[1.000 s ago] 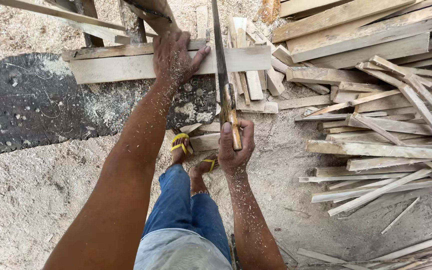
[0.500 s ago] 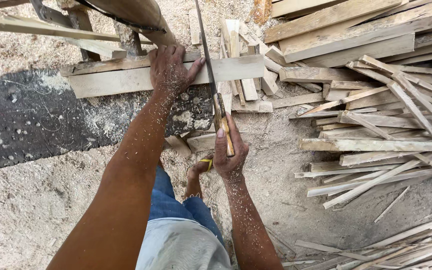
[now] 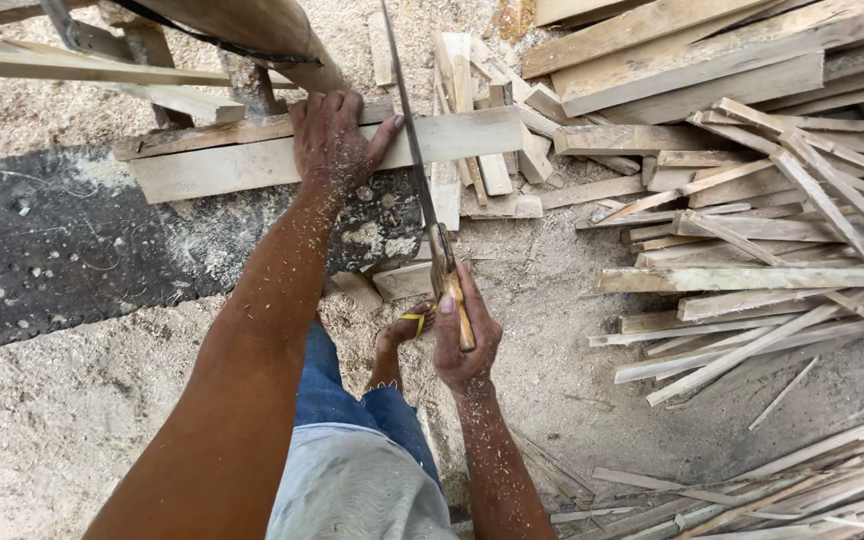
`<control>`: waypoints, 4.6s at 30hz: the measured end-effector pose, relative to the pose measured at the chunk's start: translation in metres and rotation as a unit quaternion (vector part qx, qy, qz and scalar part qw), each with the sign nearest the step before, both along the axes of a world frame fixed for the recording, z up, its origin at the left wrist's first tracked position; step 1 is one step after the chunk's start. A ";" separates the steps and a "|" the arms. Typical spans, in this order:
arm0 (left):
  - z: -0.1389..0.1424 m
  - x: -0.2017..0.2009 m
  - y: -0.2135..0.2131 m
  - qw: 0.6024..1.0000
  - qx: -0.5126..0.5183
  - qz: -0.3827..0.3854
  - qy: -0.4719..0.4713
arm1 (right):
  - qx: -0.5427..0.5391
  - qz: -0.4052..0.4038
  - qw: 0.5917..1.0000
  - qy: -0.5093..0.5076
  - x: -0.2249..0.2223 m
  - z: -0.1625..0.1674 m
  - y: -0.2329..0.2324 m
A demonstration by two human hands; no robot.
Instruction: The person picks up a hand saw and a tape measure from a shelf, gathers thin wood strips from a pile on the ground, and carries them to a work bench. They measure a strip with the tape measure, mark it with a pencil using a square, and saw the strip to length, repeating the measuring, marking, and sawing on additional strips.
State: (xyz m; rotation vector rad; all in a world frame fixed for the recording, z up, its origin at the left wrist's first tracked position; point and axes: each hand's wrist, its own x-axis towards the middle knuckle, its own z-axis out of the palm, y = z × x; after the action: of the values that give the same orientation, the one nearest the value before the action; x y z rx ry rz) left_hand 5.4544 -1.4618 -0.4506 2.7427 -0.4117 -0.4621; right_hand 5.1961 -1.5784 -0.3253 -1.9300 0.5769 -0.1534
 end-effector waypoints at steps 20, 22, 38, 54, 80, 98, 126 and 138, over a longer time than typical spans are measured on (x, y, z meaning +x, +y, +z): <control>-0.004 0.004 0.002 1.000 0.010 0.003 0.009 | -0.016 0.012 0.999 -0.042 -0.028 -0.056 0.005; -0.006 0.003 0.003 1.000 0.005 -0.001 -0.014 | -0.017 0.013 0.997 -0.077 0.026 -0.085 0.004; -0.002 0.003 0.000 1.000 0.004 -0.001 -0.021 | -0.017 0.010 0.995 -0.101 0.031 -0.105 0.004; -0.007 -0.001 0.004 0.999 -0.008 -0.002 -0.036 | -0.014 0.008 0.996 -0.083 0.062 -0.119 0.005; -0.005 0.000 0.002 1.000 0.015 -0.009 -0.021 | -0.083 0.020 0.993 -0.085 -0.060 -0.017 0.020; -0.006 -0.004 0.007 1.000 0.001 -0.012 -0.015 | -0.001 0.021 0.997 -0.078 0.020 -0.071 0.008; -0.005 -0.008 0.005 0.999 0.002 -0.023 -0.033 | -0.085 0.027 0.996 -0.029 -0.057 0.014 0.013; -0.014 -0.013 0.004 0.996 -0.015 -0.033 -0.076 | -0.032 0.025 0.999 -0.027 -0.058 0.022 0.015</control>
State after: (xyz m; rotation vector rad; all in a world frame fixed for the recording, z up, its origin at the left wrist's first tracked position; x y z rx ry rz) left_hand 5.4412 -1.4578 -0.4644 2.7515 -0.5450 -0.2604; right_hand 5.1385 -1.5635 -0.3034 -1.9932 0.4934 -0.1938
